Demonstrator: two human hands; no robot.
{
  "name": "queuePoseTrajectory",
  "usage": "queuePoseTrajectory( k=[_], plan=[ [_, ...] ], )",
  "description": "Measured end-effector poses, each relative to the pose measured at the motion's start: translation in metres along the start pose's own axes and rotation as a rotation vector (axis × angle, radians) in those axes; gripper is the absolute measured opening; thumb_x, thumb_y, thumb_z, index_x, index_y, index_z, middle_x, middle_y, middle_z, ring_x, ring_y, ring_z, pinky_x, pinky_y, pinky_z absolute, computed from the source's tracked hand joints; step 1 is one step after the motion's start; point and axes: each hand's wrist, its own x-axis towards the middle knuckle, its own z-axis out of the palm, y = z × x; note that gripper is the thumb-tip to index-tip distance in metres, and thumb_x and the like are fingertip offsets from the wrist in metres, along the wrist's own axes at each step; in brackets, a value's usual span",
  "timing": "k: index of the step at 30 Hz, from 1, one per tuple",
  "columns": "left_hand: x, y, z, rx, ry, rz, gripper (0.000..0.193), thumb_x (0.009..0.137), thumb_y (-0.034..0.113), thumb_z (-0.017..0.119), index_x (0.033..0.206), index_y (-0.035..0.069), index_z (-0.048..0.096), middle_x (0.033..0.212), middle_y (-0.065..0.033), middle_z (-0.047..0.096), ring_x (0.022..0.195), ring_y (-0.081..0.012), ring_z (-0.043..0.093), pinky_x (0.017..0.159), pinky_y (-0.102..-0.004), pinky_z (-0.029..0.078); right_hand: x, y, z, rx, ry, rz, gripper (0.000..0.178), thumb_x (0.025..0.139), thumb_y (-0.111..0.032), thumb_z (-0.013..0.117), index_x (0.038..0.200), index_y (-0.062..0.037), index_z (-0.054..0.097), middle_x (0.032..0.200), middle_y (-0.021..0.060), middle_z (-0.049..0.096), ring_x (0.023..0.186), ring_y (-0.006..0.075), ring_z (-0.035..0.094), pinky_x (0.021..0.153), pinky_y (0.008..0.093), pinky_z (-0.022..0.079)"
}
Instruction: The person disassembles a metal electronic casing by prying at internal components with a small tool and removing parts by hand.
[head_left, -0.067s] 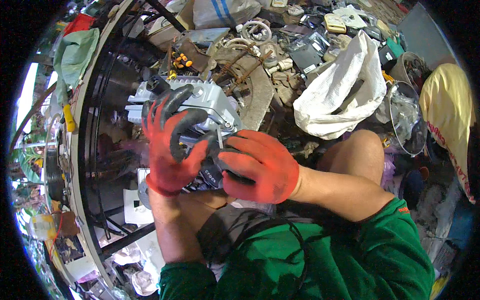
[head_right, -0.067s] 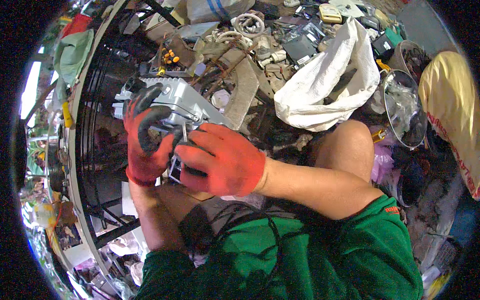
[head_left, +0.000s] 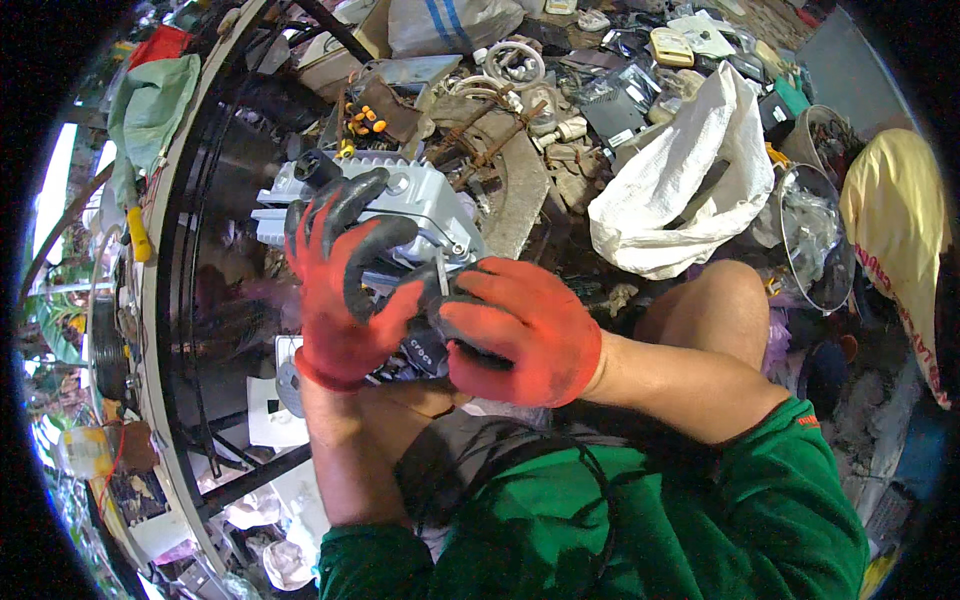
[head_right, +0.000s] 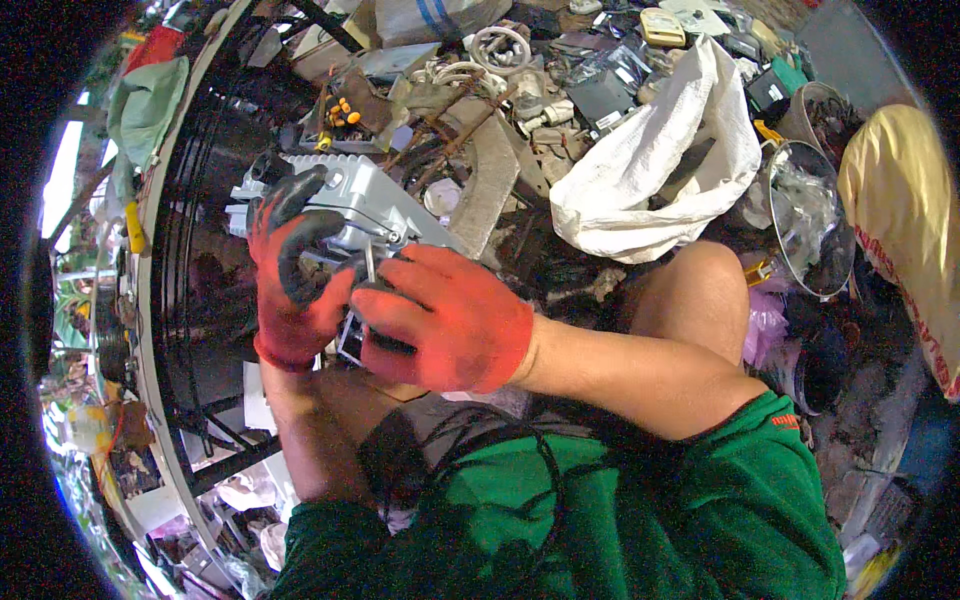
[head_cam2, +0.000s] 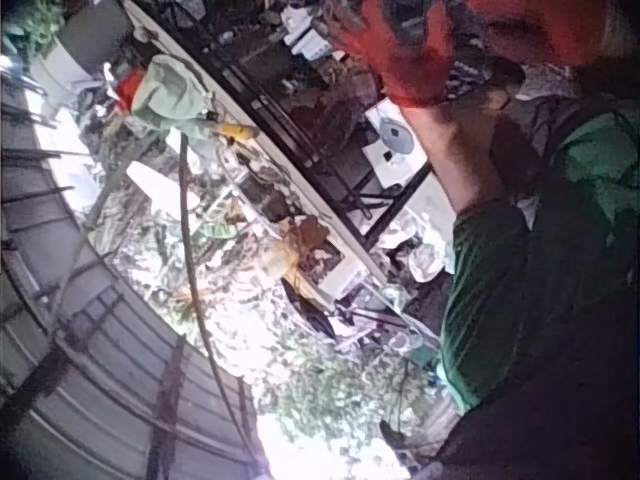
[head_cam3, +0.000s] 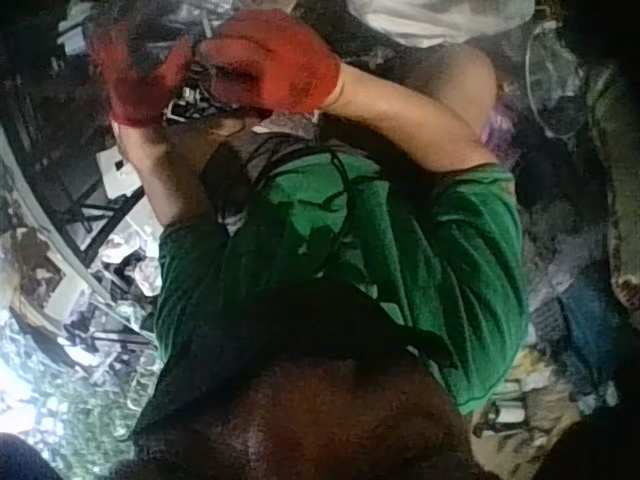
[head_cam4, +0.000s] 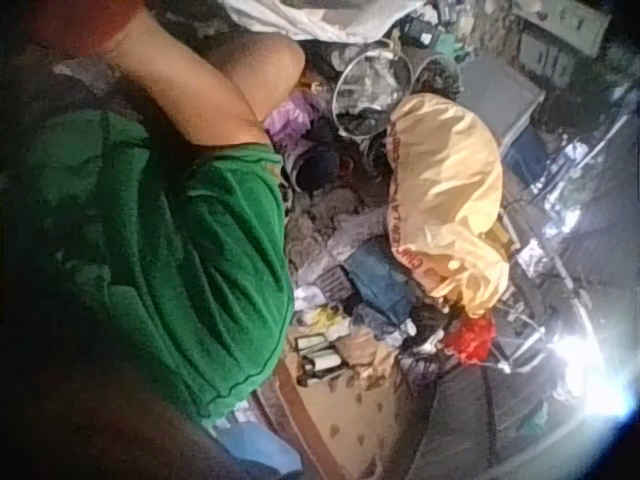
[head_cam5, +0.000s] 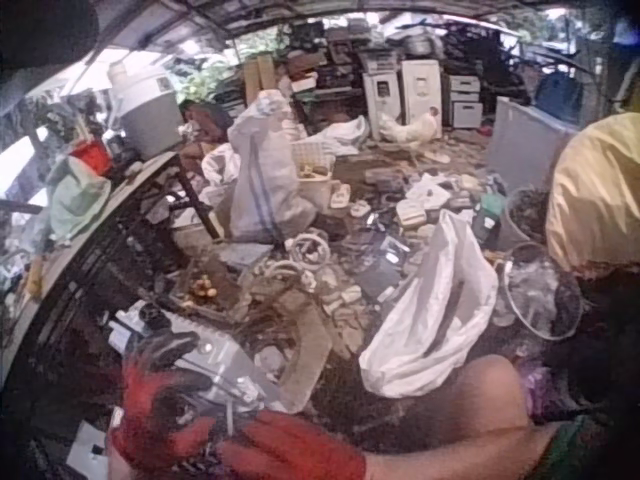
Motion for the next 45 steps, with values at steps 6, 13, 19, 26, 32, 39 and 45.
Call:
queuePoseTrajectory(
  k=[6,13,19,26,32,39,45],
  plan=[
    [-0.006,-0.003,0.011,-0.022,0.075,-0.069,0.054,0.067,0.021,0.082,0.117,0.01,0.064,0.136,-0.0161,0.054,0.133,-0.0396,0.043,0.116,-0.0545,0.022,0.004,0.004,-0.001,-0.075,-0.038,-0.059,0.036,0.066,-0.018,0.079,0.096,-0.0016,0.068,0.106,0.0143,0.064,0.092,0.0346,0.065,0.083,0.0473,0.056],
    [-0.003,-0.003,0.011,-0.012,0.088,-0.057,0.057,0.066,0.021,0.083,0.118,0.01,0.062,0.135,-0.0151,0.055,0.133,-0.0387,0.043,0.116,-0.0547,0.021,0.001,0.005,0.003,-0.143,-0.048,-0.08,0.036,0.068,-0.022,0.079,0.096,-0.0013,0.069,0.101,0.0104,0.063,0.093,0.0309,0.064,0.086,0.0466,0.055],
    [0.0,0.001,0.013,-0.026,0.112,-0.048,0.049,0.066,0.018,0.081,0.112,0.011,0.065,0.127,-0.0112,0.061,0.131,-0.0375,0.046,0.115,-0.0529,0.023,0.002,0.003,0.0,-0.123,-0.051,-0.099,0.026,0.063,-0.01,0.079,0.087,-0.0057,0.069,0.106,0.0129,0.064,0.092,0.0345,0.065,0.08,0.048,0.058],
    [0.002,0.0,0.016,-0.041,0.148,-0.047,0.049,0.066,0.017,0.081,0.111,0.01,0.065,0.127,-0.0128,0.061,0.128,-0.0379,0.048,0.113,-0.0524,0.026,0.004,0.001,-0.002,-0.095,-0.043,-0.041,0.031,0.063,-0.011,0.079,0.091,-0.003,0.068,0.106,0.0126,0.064,0.091,0.033,0.066,0.08,0.047,0.058],
    [0.003,-0.002,0.017,-0.047,0.164,-0.046,0.053,0.064,0.015,0.082,0.113,0.007,0.063,0.129,-0.0141,0.06,0.127,-0.0383,0.049,0.111,-0.0516,0.029,0.005,0.004,-0.003,-0.114,-0.06,-0.029,0.029,0.067,-0.018,0.078,0.09,-0.0038,0.068,0.103,0.0109,0.062,0.09,0.0311,0.063,0.081,0.0467,0.055],
    [0.004,-0.004,0.017,-0.049,0.147,-0.046,0.053,0.065,0.016,0.082,0.113,0.007,0.063,0.129,-0.0134,0.06,0.126,-0.0385,0.049,0.111,-0.051,0.029,0.007,-0.001,-0.005,-0.08,-0.083,0.01,0.036,0.067,-0.01,0.079,0.099,0.0011,0.067,0.105,0.0137,0.065,0.091,0.0326,0.067,0.083,0.0459,0.057],
    [0.004,-0.002,0.016,-0.002,0.16,-0.075,0.057,0.065,0.02,0.083,0.116,0.006,0.062,0.129,-0.0148,0.059,0.125,-0.0385,0.049,0.112,-0.0511,0.029,0.013,0.001,-0.001,-0.026,0.006,0.057,0.032,0.074,-0.017,0.076,0.098,-0.002,0.061,0.09,0.0111,0.058,0.078,0.0312,0.059,0.071,0.0432,0.049]
  ],
)
